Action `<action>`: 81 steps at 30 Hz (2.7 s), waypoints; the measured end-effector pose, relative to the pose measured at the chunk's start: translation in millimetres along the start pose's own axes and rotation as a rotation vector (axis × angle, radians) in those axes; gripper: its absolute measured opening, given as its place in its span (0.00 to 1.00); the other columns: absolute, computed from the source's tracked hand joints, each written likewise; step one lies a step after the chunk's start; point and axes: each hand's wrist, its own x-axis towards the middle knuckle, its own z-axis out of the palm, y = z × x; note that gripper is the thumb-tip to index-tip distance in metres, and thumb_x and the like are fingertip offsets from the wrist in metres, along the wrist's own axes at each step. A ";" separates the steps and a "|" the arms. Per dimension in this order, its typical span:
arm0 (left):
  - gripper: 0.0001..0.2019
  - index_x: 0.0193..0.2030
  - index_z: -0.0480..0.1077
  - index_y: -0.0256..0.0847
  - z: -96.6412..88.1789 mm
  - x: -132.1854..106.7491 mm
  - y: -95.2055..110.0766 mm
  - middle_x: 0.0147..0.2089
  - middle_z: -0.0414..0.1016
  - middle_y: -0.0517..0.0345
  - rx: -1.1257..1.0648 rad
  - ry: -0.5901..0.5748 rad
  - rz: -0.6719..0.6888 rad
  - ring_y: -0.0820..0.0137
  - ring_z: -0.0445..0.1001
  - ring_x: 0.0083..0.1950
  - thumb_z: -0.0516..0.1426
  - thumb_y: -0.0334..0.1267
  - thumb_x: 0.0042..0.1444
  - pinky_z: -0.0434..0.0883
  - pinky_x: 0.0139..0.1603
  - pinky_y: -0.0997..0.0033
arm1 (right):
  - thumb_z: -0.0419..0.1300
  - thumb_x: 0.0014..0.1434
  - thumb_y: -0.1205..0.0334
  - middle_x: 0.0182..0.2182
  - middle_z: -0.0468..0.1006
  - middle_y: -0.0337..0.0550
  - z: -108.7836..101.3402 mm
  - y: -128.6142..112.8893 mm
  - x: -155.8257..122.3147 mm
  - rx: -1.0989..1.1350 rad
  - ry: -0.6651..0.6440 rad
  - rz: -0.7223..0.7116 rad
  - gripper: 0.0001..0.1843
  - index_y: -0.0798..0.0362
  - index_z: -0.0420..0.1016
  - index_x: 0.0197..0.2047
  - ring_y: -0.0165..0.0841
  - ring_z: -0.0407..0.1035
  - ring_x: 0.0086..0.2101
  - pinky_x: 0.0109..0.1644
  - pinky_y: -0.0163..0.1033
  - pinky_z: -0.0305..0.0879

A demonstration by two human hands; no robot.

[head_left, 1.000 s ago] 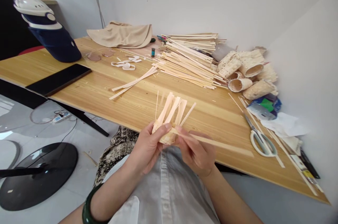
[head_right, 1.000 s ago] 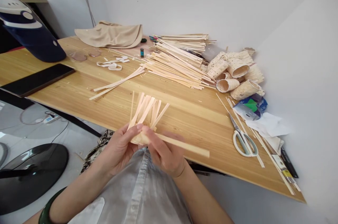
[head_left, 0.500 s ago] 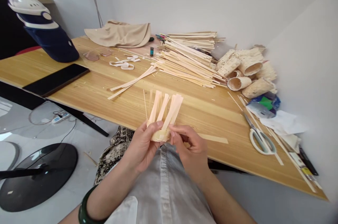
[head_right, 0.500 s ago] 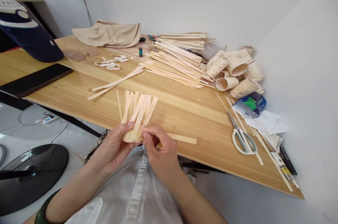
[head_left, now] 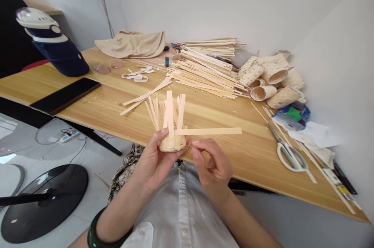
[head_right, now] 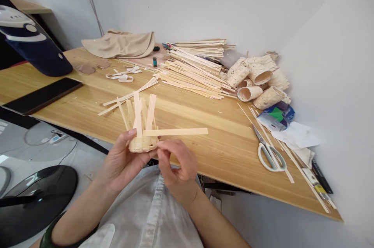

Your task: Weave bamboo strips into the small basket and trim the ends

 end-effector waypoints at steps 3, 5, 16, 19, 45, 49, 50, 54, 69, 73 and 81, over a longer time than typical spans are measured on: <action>0.16 0.39 0.79 0.38 -1.9 -0.8 -4.2 0.41 0.84 0.55 0.015 -0.017 0.026 0.64 0.80 0.41 0.73 0.40 0.43 0.81 0.45 0.63 | 0.67 0.61 0.66 0.41 0.80 0.41 2.6 0.5 -2.5 -0.082 0.028 0.178 0.11 0.45 0.78 0.48 0.35 0.76 0.42 0.50 0.43 0.75; 0.19 0.41 0.80 0.37 -3.3 -1.5 -7.7 0.41 0.84 0.55 0.055 -0.006 0.033 0.65 0.80 0.41 0.73 0.44 0.44 0.80 0.46 0.65 | 0.69 0.60 0.62 0.46 0.80 0.43 5.9 1.3 -3.6 -0.103 -0.028 0.254 0.15 0.45 0.76 0.50 0.38 0.77 0.47 0.53 0.46 0.75; 0.21 0.46 0.80 0.39 -2.2 -7.9 -14.8 0.52 0.84 0.50 0.238 0.021 0.193 0.53 0.79 0.58 0.72 0.49 0.49 0.77 0.55 0.61 | 0.66 0.62 0.63 0.51 0.78 0.48 14.9 2.6 -5.3 -0.250 -0.051 0.054 0.21 0.47 0.69 0.57 0.41 0.75 0.53 0.59 0.48 0.75; 0.21 0.44 0.81 0.39 -3.2 -8.2 -15.3 0.45 0.86 0.52 0.205 0.001 0.150 0.57 0.82 0.51 0.73 0.49 0.47 0.78 0.49 0.65 | 0.66 0.63 0.60 0.53 0.77 0.50 12.9 0.6 -4.0 -0.307 -0.069 -0.009 0.22 0.47 0.69 0.60 0.43 0.74 0.55 0.58 0.50 0.75; 0.19 0.32 0.79 0.38 -9.7 -7.9 -15.4 0.26 0.77 0.60 0.317 -0.080 0.069 0.68 0.76 0.29 0.73 0.53 0.45 0.71 0.31 0.72 | 0.68 0.62 0.52 0.50 0.77 0.47 -7.0 -10.6 2.1 -0.249 -0.193 -0.015 0.25 0.45 0.72 0.60 0.43 0.74 0.50 0.54 0.51 0.75; 0.17 0.42 0.81 0.42 -11.7 -8.9 -13.4 0.43 0.84 0.56 0.415 -0.110 0.207 0.59 0.80 0.50 0.72 0.49 0.49 0.75 0.49 0.67 | 0.64 0.64 0.57 0.46 0.78 0.46 -6.5 -10.0 6.1 -0.227 -0.180 0.041 0.19 0.46 0.74 0.58 0.40 0.74 0.46 0.51 0.48 0.75; 0.19 0.47 0.81 0.43 -12.5 -9.3 -12.3 0.48 0.84 0.55 0.426 -0.118 0.222 0.56 0.79 0.56 0.71 0.49 0.50 0.74 0.55 0.65 | 0.63 0.65 0.58 0.46 0.78 0.46 -5.5 -9.3 6.3 -0.225 -0.172 0.062 0.17 0.46 0.75 0.57 0.39 0.74 0.45 0.50 0.48 0.75; 0.28 0.57 0.78 0.42 -14.3 -10.1 -6.5 0.56 0.82 0.50 0.396 -0.179 0.172 0.49 0.75 0.62 0.70 0.50 0.50 0.73 0.59 0.59 | 0.61 0.66 0.63 0.43 0.79 0.45 -3.4 -8.2 6.8 -0.201 -0.158 0.102 0.14 0.47 0.75 0.55 0.37 0.74 0.41 0.48 0.46 0.75; 0.32 0.60 0.76 0.45 -25.2 -8.4 -18.2 0.63 0.79 0.52 0.490 -0.035 0.406 0.51 0.69 0.71 0.74 0.39 0.46 0.70 0.66 0.61 | 0.56 0.70 0.67 0.41 0.85 0.41 -6.5 -27.2 15.5 -0.395 -0.274 0.102 0.14 0.46 0.75 0.56 0.34 0.80 0.39 0.43 0.38 0.76; 0.33 0.61 0.76 0.42 -25.3 -9.7 -20.0 0.65 0.77 0.49 0.505 -0.041 0.420 0.51 0.70 0.70 0.74 0.40 0.46 0.69 0.68 0.62 | 0.55 0.70 0.64 0.41 0.84 0.44 -8.0 -29.8 21.8 -0.333 -0.395 0.210 0.17 0.49 0.76 0.59 0.36 0.78 0.39 0.42 0.40 0.75; 0.33 0.57 0.79 0.46 -31.5 -8.8 -18.4 0.63 0.79 0.51 0.501 -0.044 0.440 0.51 0.70 0.70 0.76 0.36 0.41 0.71 0.64 0.64 | 0.58 0.70 0.57 0.20 0.74 0.32 -13.4 -36.6 26.2 -0.107 -0.464 0.493 0.14 0.48 0.76 0.56 0.28 0.66 0.21 0.25 0.32 0.60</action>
